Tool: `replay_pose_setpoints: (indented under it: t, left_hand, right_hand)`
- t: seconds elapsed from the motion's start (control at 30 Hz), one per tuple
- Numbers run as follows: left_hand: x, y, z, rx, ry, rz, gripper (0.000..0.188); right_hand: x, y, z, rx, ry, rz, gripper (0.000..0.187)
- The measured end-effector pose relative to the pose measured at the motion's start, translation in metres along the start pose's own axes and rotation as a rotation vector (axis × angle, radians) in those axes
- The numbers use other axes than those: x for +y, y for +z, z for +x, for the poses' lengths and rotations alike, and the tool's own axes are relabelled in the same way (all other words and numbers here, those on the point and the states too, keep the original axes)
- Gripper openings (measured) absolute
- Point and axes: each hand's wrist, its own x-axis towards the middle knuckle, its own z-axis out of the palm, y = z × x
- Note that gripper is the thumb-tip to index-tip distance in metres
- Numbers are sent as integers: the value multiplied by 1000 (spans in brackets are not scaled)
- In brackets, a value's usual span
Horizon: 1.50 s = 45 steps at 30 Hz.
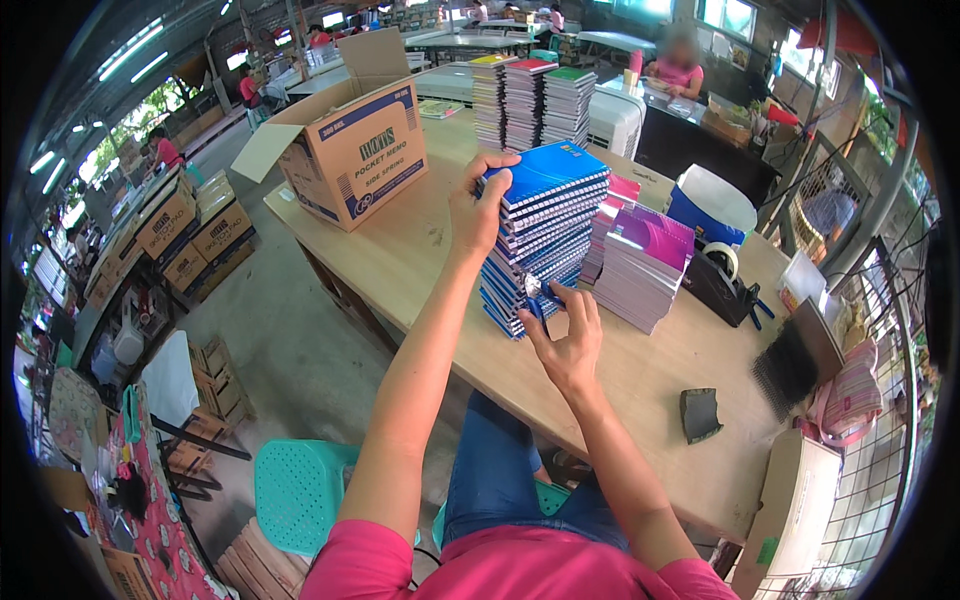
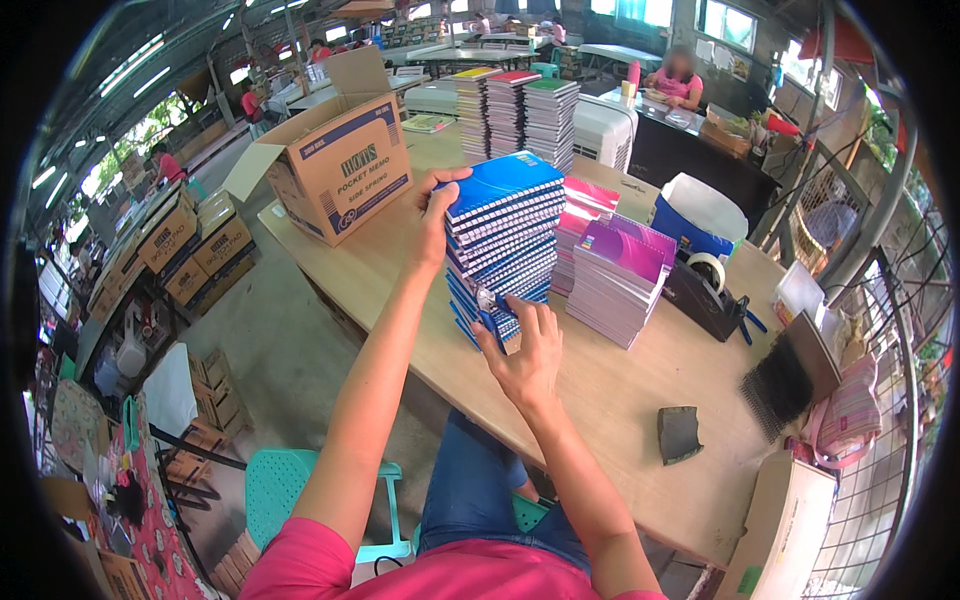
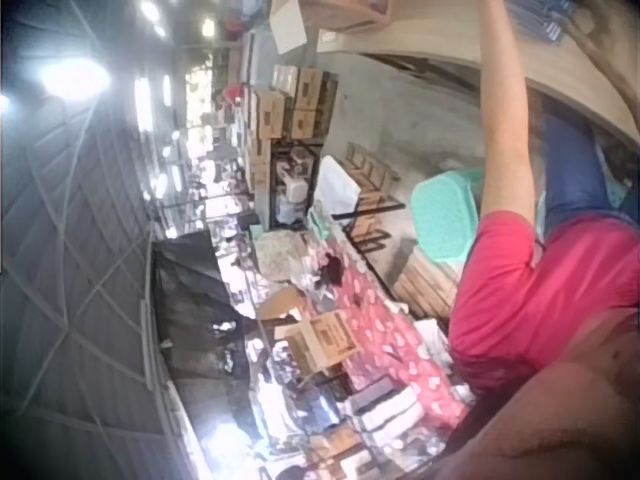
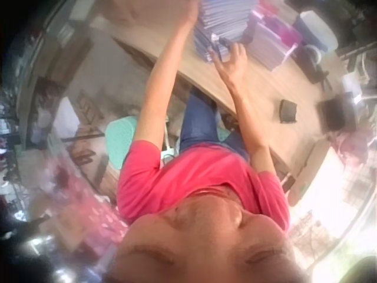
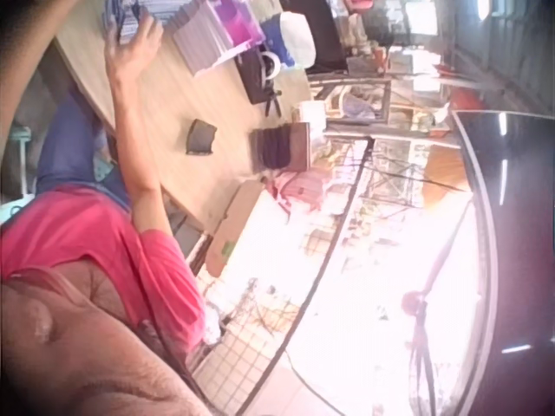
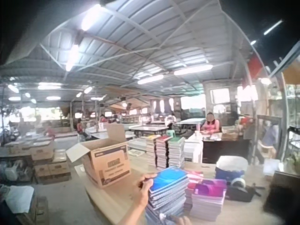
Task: The person uses blue-handled shears to trim the excess spiral binding wire on a stack of notebooks. They hold the stack of notebooks on a wooden table, cut the wire ends, and then move the stack aside.
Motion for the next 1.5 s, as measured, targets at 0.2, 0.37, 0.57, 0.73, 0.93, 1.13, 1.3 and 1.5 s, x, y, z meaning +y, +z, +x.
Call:
replay_pose_setpoints:
  t: [0.2,0.37,0.57,0.73,0.93,1.13,1.3,1.5]
  left_hand:
    - [1,3,0,-12,31,0,21]
    - [2,2,0,-37,41,-18,22]
    - [3,-1,-1,-34,24,43,24]
    - [6,9,1,-24,11,59,32]
    - [-10,-2,7,6,-42,-39,27]
    - [-8,-3,9,-45,-68,-16,35]
    - [-3,1,7,-59,-53,15,35]
    - [-4,3,6,-33,-71,-13,36]
  right_hand:
    - [5,8,-1,15,20,0,49]
    - [10,13,-2,7,13,55,46]
    - [9,-20,28,-534,830,958,35]
    - [10,-22,26,-574,864,908,35]
    - [12,-13,-13,-60,224,90,44]
    - [18,-8,-10,44,132,71,45]
    - [9,-4,2,67,114,60,48]
    - [8,2,10,60,107,20,48]
